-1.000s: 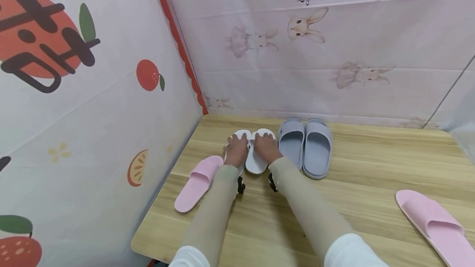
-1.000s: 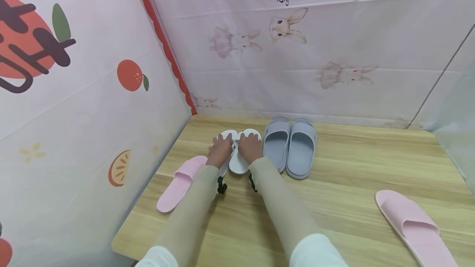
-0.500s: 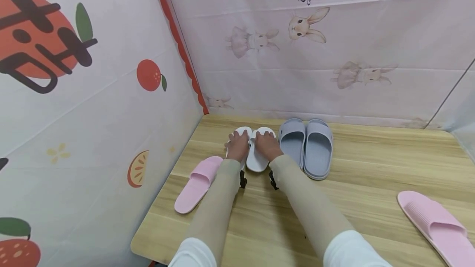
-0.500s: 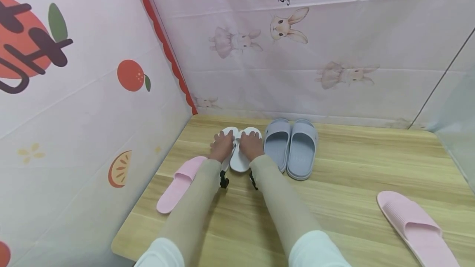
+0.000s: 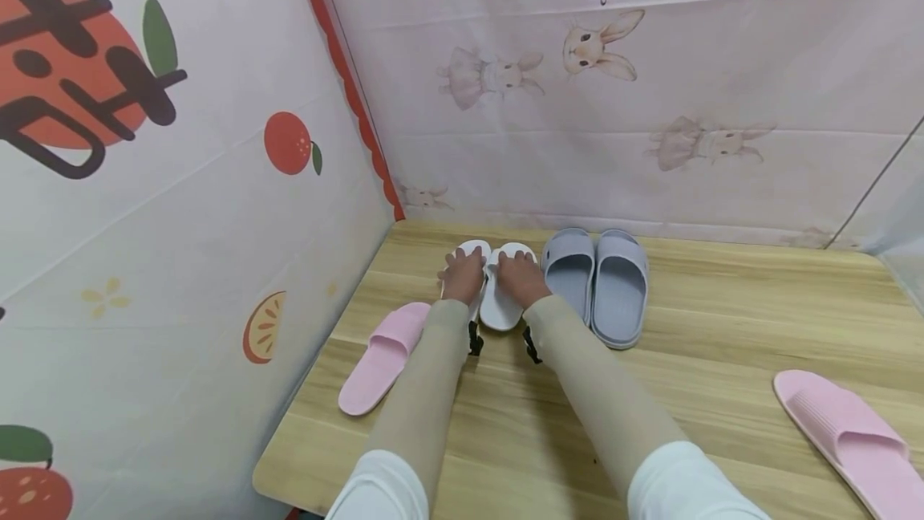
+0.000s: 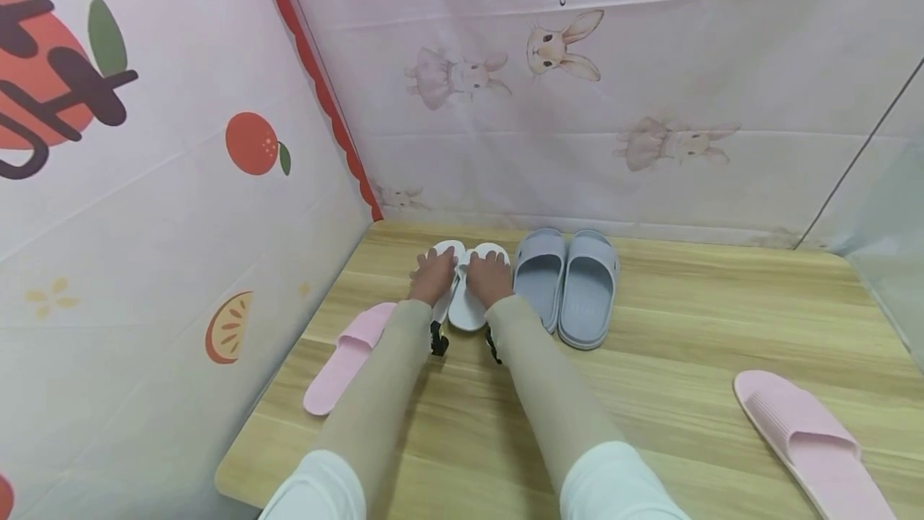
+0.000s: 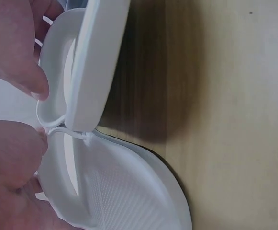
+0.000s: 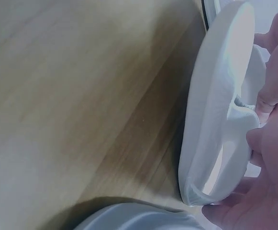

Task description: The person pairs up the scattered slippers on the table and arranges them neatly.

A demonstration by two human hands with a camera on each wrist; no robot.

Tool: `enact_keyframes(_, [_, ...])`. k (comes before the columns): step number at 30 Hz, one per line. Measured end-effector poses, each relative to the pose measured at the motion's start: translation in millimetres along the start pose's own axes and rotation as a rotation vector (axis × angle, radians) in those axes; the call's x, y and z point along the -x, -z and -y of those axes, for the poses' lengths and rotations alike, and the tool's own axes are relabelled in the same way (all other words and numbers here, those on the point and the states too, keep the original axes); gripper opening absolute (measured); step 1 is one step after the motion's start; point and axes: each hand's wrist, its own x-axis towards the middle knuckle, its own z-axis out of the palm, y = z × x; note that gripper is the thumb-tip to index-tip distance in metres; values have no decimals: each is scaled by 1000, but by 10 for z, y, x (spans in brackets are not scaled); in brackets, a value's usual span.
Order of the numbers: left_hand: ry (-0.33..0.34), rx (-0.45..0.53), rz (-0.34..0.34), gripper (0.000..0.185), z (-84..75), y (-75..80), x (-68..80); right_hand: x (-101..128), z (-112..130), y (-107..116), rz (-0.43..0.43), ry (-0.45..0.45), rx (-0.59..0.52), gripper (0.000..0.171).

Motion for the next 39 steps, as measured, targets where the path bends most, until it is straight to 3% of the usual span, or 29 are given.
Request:
enact_keyframes(9, [-1, -18, -49, 38, -112, 94, 91, -79, -43, -22, 10, 1, 43, 43])
enact_keyframes(18, [2, -16, -48, 39, -61, -92, -89, -5, -46, 35, 8, -24, 0, 44])
enact_keyframes(26, [-6, 13, -25, 37, -37, -101, -148, -49, -40, 13, 3, -68, 27, 45])
enact_keyframes(32, [10, 11, -25, 39, -45, -73, -98, -62, -31, -6, -23, -50, 28, 43])
enact_keyframes(36, [-11, 25, -46, 38, -130, -42, -26, -24, -53, 39, -25, -65, 30, 42])
enact_keyframes(39, [-12, 22, -45, 37, -160, 45, 53, -3, -26, 67, -14, -77, 19, 42])
